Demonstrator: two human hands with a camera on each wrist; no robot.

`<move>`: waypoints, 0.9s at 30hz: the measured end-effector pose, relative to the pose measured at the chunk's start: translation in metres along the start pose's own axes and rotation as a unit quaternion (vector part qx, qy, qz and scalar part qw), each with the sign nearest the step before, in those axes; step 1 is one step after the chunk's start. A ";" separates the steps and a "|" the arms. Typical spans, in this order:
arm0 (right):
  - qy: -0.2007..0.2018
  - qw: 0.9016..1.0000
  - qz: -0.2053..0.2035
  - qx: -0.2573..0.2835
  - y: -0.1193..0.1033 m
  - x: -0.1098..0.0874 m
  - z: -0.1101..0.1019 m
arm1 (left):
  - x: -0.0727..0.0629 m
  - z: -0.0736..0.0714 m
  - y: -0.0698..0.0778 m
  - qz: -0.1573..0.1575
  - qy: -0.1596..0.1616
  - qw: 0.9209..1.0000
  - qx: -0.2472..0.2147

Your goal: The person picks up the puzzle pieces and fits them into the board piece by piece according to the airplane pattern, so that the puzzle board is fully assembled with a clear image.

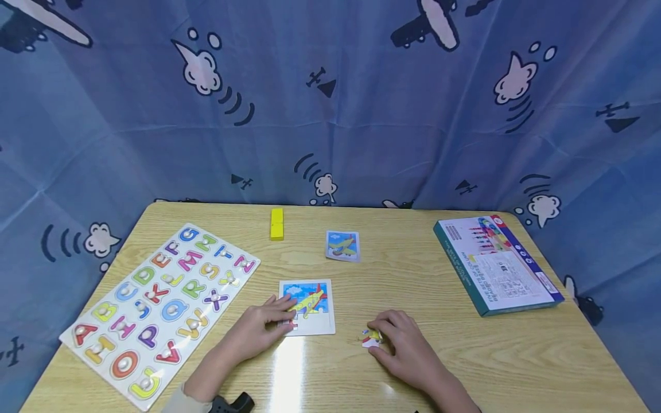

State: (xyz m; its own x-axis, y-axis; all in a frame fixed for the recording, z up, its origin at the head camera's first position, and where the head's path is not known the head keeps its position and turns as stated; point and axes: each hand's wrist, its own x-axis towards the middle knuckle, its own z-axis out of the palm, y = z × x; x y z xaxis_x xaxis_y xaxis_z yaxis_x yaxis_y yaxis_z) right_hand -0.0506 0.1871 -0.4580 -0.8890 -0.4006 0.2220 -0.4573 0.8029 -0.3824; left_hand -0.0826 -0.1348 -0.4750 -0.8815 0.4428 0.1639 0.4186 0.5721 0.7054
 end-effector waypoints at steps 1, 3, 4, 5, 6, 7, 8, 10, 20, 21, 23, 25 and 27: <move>0.003 1.000 0.002 -0.002 0.001 -0.001 0.000 | 0.000 0.000 0.000 0.000 0.001 1.000 0.000; 0.014 1.000 0.000 -0.003 0.003 -0.003 0.000 | 0.001 0.000 0.000 0.003 0.004 1.000 0.000; 0.020 1.000 -0.003 -0.002 0.004 -0.003 0.001 | 0.001 0.001 0.000 0.004 0.004 1.000 0.000; 0.026 1.000 -0.007 0.000 0.005 -0.004 0.001 | 0.001 0.001 0.000 0.005 0.005 1.000 0.000; 0.032 0.999 -0.011 0.001 0.005 -0.004 0.002 | 0.001 0.001 0.000 0.007 0.005 1.000 -0.001; 0.037 0.999 -0.017 0.003 0.006 -0.004 0.002 | 0.001 0.001 0.000 0.007 0.005 1.000 -0.001; 0.040 0.999 -0.021 0.005 0.007 -0.004 0.002 | 0.001 0.001 0.000 0.007 0.005 1.000 -0.001; 0.043 0.999 -0.027 0.009 0.007 -0.004 0.003 | 0.001 0.001 0.000 0.006 0.004 1.000 -0.003; 0.076 0.995 -0.066 0.006 0.011 -0.001 0.005 | 0.001 0.000 0.000 0.001 0.002 1.000 -0.003; 0.078 0.995 -0.067 0.006 0.011 -0.001 0.005 | 0.001 0.000 0.000 0.001 0.003 1.000 -0.002; 0.079 0.995 -0.065 0.006 0.010 -0.001 0.006 | 0.000 0.000 0.000 0.002 0.003 1.000 -0.003; 0.078 0.995 -0.064 0.007 0.009 -0.001 0.006 | 0.000 0.000 0.000 0.001 0.002 1.000 -0.004; 0.073 0.995 -0.068 0.009 0.007 -0.001 0.007 | 0.000 0.000 0.000 0.001 0.003 1.000 -0.006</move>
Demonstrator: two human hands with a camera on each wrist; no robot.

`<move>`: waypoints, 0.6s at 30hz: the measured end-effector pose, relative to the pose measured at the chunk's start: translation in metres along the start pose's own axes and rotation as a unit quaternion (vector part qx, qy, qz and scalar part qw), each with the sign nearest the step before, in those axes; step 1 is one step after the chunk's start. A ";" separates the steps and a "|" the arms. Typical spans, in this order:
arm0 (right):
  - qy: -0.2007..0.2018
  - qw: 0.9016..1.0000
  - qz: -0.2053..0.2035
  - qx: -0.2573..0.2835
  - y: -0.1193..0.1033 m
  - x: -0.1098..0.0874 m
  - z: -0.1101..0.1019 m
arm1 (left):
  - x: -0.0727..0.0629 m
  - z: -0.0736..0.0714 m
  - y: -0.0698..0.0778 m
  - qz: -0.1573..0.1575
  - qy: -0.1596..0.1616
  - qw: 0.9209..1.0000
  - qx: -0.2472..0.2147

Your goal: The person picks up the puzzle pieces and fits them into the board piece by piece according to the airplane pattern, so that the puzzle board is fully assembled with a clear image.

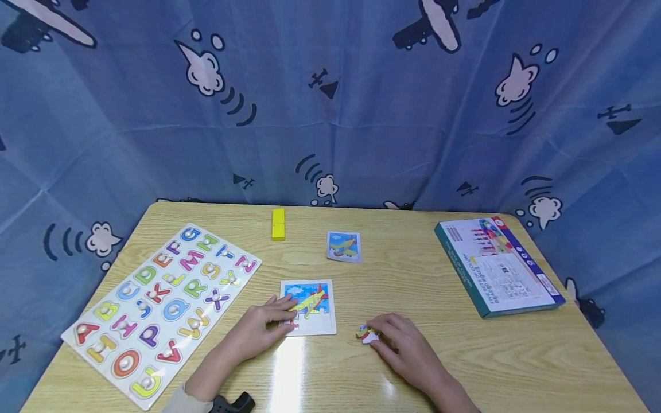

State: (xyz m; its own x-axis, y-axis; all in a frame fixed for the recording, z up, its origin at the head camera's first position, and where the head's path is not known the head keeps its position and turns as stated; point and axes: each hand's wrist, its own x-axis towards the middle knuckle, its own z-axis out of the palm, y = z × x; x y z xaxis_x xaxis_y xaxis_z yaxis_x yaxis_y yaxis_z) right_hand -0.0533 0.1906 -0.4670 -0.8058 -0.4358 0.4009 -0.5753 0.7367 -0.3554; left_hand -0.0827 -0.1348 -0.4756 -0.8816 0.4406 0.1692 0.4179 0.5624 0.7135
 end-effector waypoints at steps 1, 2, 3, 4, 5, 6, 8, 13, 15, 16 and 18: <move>-0.002 1.000 -0.004 0.003 -0.001 0.001 0.000 | 0.000 0.000 0.000 0.000 0.001 1.000 -0.001; -0.006 1.000 -0.008 0.008 -0.002 0.001 0.001 | 0.000 0.000 0.000 0.001 0.002 1.000 0.000; -0.012 1.000 -0.012 0.013 -0.003 0.002 0.001 | 0.000 0.000 0.000 0.002 0.003 1.000 0.001; -0.018 1.000 -0.016 0.019 -0.004 0.003 0.002 | 0.000 0.000 -0.001 0.004 0.004 1.000 0.001; -0.024 0.999 -0.020 0.023 -0.005 0.004 0.003 | 0.000 0.000 -0.001 0.005 0.005 1.000 0.002; -0.030 0.999 -0.024 0.028 -0.007 0.006 0.003 | 0.000 0.000 -0.001 0.006 0.005 1.000 0.003; -0.040 0.998 -0.035 0.034 -0.010 0.008 0.005 | 0.000 0.000 -0.001 0.009 0.006 1.000 0.004; -0.043 0.996 -0.069 0.037 -0.019 0.019 0.011 | 0.001 0.000 0.000 0.010 0.003 1.000 0.002; -0.043 0.995 -0.080 0.037 -0.022 0.024 0.014 | 0.001 0.000 0.000 0.009 0.002 1.000 0.001; -0.043 0.995 -0.084 0.037 -0.024 0.027 0.015 | 0.001 0.000 0.000 0.009 0.002 1.000 -0.001; -0.042 0.994 -0.091 0.036 -0.027 0.032 0.019 | 0.001 -0.001 0.001 0.007 0.002 1.000 -0.001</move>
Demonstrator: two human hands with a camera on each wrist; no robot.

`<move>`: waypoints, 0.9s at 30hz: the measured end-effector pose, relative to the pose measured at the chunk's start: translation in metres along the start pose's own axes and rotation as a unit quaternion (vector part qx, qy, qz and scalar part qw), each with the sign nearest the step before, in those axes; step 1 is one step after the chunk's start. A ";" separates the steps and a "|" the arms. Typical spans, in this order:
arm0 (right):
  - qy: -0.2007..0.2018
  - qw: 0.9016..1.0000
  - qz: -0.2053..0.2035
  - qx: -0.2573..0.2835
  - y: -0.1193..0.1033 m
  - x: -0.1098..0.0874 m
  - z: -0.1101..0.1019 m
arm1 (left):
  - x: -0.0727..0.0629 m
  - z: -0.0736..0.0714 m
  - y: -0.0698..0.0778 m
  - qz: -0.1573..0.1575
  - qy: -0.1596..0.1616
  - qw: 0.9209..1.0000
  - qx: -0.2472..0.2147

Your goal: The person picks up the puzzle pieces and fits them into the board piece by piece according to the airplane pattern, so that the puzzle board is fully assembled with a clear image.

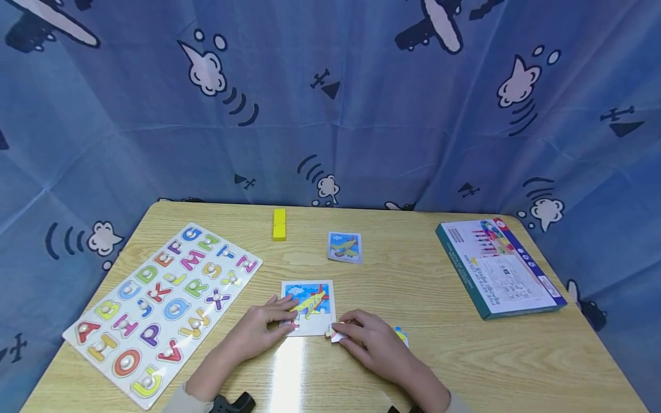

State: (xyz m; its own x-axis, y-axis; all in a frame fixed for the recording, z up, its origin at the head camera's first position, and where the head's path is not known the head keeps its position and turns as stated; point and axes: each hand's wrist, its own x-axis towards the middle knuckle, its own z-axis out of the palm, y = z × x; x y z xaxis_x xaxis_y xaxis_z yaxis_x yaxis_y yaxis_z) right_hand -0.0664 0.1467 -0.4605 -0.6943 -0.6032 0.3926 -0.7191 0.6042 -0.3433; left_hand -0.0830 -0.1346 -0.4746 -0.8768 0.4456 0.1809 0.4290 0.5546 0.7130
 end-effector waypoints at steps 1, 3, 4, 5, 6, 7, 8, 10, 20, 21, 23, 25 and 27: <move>0.000 1.000 -0.002 -0.004 -0.001 0.003 0.002 | 0.000 0.000 0.000 -0.001 0.000 1.000 0.001; 0.004 1.000 -0.006 -0.011 -0.003 0.009 0.006 | 0.000 0.000 0.000 -0.003 -0.001 1.000 0.004; 0.006 1.000 -0.007 -0.016 -0.005 0.012 0.008 | 0.000 0.000 0.000 -0.004 -0.002 1.000 0.004; 0.008 1.000 -0.007 -0.020 -0.006 0.015 0.010 | 0.000 -0.001 0.000 -0.005 -0.002 1.000 0.005; 0.010 1.000 -0.005 -0.023 -0.008 0.017 0.013 | 0.000 -0.001 0.000 -0.005 -0.002 1.000 0.005; 0.011 1.000 -0.003 -0.027 -0.009 0.020 0.015 | -0.001 -0.001 0.000 -0.005 -0.002 1.000 0.006; 0.012 0.999 -0.002 -0.031 -0.011 0.023 0.017 | -0.001 -0.001 0.000 -0.005 -0.002 1.000 0.006; 0.014 0.999 -0.002 -0.035 -0.014 0.028 0.021 | -0.001 0.000 0.000 -0.002 -0.001 1.000 0.005; 0.008 0.999 0.005 -0.050 -0.023 0.043 0.035 | -0.001 -0.001 0.000 -0.004 -0.002 1.000 0.010; 0.007 0.999 0.009 -0.053 -0.024 0.044 0.035 | -0.001 -0.001 0.000 -0.005 -0.002 1.000 0.010; 0.008 0.998 0.014 -0.054 -0.025 0.044 0.036 | -0.001 -0.001 0.000 -0.007 -0.003 1.000 0.008; 0.008 0.998 0.018 -0.058 -0.026 0.045 0.037 | -0.001 -0.001 -0.001 -0.006 -0.003 1.000 0.008; 0.007 0.998 0.019 -0.063 -0.027 0.045 0.037 | -0.001 0.000 -0.001 -0.004 -0.002 1.000 0.009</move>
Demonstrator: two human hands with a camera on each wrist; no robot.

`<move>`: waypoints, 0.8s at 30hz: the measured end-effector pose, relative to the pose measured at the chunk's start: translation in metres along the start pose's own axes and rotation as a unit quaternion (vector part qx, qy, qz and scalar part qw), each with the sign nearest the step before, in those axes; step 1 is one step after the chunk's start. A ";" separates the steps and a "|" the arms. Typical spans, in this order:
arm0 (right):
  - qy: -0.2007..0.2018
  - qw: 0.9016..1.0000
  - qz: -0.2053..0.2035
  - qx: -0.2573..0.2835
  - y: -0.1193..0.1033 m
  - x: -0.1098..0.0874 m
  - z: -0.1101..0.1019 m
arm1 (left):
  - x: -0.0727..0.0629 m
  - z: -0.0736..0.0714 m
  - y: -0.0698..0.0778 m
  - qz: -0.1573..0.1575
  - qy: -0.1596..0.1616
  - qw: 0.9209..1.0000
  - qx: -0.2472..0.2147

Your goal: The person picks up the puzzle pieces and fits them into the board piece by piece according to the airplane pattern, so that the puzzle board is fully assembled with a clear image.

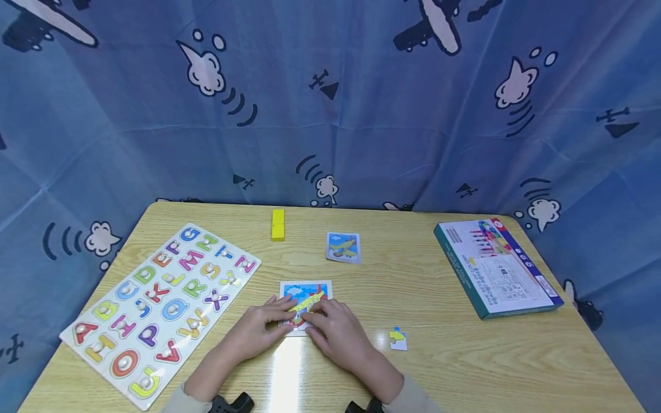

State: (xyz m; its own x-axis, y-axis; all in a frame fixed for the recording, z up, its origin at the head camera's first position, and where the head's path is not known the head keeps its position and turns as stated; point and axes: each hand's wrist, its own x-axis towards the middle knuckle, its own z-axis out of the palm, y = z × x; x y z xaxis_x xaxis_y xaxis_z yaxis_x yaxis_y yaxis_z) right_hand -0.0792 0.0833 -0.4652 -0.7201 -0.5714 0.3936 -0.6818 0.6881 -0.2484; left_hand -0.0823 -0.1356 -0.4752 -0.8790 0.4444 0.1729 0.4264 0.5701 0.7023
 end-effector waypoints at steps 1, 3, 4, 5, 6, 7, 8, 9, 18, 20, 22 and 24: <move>0.000 1.000 0.001 -0.002 -0.001 0.000 0.000 | 0.000 0.000 0.000 0.001 0.000 1.000 0.000; -0.002 1.000 0.002 -0.008 -0.002 0.001 0.000 | 0.000 0.000 0.000 0.004 0.001 1.000 0.001; -0.002 1.000 0.002 -0.010 -0.002 0.001 0.000 | 0.000 0.000 0.000 0.005 0.001 1.000 0.001; -0.003 1.000 0.003 -0.011 -0.003 0.001 0.000 | 0.000 0.000 -0.001 0.005 0.002 1.000 0.001; -0.004 1.000 0.003 -0.012 -0.003 0.001 0.000 | 0.000 0.000 -0.001 0.006 0.002 1.000 0.001; -0.005 1.000 0.004 -0.013 -0.003 0.001 0.000 | 0.000 0.000 -0.001 0.006 0.002 1.000 0.001; -0.007 1.000 0.004 -0.014 -0.004 0.001 0.000 | 0.000 0.001 -0.001 0.006 0.002 1.000 0.001; -0.009 1.000 0.004 -0.017 -0.004 0.001 -0.001 | 0.000 0.001 -0.001 0.007 0.002 1.000 0.000; -0.034 0.999 -0.003 -0.031 -0.005 0.000 -0.001 | 0.000 0.000 0.000 0.014 0.004 1.000 0.013; -0.037 0.999 -0.001 -0.024 -0.005 0.000 -0.001 | 0.000 0.001 -0.001 0.024 0.008 0.999 0.027; -0.040 0.999 0.001 -0.015 -0.004 -0.001 -0.001 | 0.000 0.001 -0.001 0.040 0.012 0.998 0.042; -0.041 0.999 0.007 -0.005 -0.003 -0.001 -0.001 | 0.000 0.002 -0.001 0.061 0.015 0.996 0.057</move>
State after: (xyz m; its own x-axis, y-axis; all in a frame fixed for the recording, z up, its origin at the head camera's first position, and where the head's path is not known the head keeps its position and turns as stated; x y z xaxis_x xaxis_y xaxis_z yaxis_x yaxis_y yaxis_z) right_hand -0.0759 0.0821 -0.4644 -0.7379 -0.5964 0.3160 -0.6707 0.7002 -0.2448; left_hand -0.0820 -0.1348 -0.4769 -0.8249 0.4944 0.2741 0.5497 0.5885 0.5929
